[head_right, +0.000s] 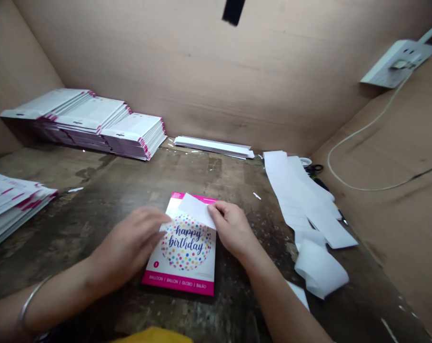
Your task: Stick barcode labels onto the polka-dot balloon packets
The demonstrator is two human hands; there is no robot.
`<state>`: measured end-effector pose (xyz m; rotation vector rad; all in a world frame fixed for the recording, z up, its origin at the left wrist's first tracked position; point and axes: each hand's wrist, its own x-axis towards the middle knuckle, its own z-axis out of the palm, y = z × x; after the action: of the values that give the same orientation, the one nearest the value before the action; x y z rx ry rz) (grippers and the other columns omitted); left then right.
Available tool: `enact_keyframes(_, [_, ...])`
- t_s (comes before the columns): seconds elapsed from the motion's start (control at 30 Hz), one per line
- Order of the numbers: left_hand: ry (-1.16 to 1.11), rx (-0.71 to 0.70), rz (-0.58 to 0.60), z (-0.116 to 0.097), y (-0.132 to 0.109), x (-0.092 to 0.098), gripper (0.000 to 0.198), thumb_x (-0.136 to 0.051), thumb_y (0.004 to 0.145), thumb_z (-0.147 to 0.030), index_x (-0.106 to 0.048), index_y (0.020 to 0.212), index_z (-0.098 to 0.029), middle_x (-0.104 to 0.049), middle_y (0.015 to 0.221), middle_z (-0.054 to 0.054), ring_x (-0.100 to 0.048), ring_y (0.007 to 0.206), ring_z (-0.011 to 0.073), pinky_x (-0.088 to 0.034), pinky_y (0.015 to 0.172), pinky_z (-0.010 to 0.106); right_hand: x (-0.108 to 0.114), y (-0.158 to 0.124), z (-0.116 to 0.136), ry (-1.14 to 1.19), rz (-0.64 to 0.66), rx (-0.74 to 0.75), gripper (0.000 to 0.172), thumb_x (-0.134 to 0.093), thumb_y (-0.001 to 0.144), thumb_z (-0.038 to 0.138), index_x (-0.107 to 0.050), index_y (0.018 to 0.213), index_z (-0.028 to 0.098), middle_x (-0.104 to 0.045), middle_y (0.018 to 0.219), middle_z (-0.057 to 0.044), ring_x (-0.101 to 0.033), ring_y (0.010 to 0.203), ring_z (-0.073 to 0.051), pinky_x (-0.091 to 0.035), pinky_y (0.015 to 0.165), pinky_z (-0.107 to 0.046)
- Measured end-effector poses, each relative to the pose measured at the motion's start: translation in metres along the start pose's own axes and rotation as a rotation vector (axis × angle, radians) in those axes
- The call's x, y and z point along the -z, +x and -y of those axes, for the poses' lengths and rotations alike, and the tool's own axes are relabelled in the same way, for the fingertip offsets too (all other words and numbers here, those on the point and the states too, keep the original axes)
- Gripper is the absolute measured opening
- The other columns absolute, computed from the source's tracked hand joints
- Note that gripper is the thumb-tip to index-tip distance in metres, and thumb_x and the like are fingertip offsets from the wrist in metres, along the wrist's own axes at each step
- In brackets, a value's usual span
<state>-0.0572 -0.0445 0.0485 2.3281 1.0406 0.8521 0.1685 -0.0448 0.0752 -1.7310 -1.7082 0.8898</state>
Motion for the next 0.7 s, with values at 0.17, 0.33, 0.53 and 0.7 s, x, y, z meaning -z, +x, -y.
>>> enact_keyframes(0.17, [0.459,-0.359,0.198,-0.004,-0.036,-0.023,0.029,-0.042,0.093,-0.019,-0.059,0.116,-0.015,-0.067,0.114,0.007,-0.058,0.105,0.0225,-0.039,0.099,0.04,-0.011,-0.003,-0.006,-0.154,0.156,0.044,0.031,-0.048,0.086,0.035,-0.054,0.062,0.018,-0.056,0.062,0.001,-0.048,0.059,-0.013,-0.032,0.053,-0.023])
enact_keyframes(0.33, [0.555,-0.398,0.17,-0.002,-0.041,-0.032,0.031,-0.039,0.092,-0.019,-0.061,0.113,-0.013,-0.066,0.115,0.01,-0.058,0.104,0.0242,-0.042,0.095,0.04,-0.028,-0.002,-0.005,-0.32,0.124,0.044,0.033,-0.048,0.087,0.036,-0.057,0.061,0.018,-0.056,0.059,0.0,-0.047,0.055,-0.013,-0.03,0.051,-0.024])
enact_keyframes(0.53, [0.516,-0.362,0.251,-0.005,-0.042,-0.029,0.026,-0.045,0.089,-0.015,-0.063,0.107,-0.01,-0.064,0.11,0.012,-0.057,0.102,0.0262,-0.047,0.093,0.038,-0.032,0.0,-0.002,-0.401,0.104,0.045,0.033,-0.047,0.087,0.037,-0.058,0.062,0.019,-0.058,0.06,-0.001,-0.049,0.056,-0.014,-0.029,0.052,-0.025])
enact_keyframes(0.7, [0.553,-0.319,0.279,-0.006,-0.042,-0.027,0.029,-0.044,0.089,-0.015,-0.059,0.113,-0.008,-0.059,0.118,0.016,-0.053,0.111,0.0294,-0.049,0.092,0.04,-0.035,-0.001,0.002,-0.449,0.125,0.041,0.031,-0.049,0.087,0.035,-0.059,0.063,0.019,-0.06,0.061,-0.002,-0.049,0.056,-0.014,-0.028,0.052,-0.025])
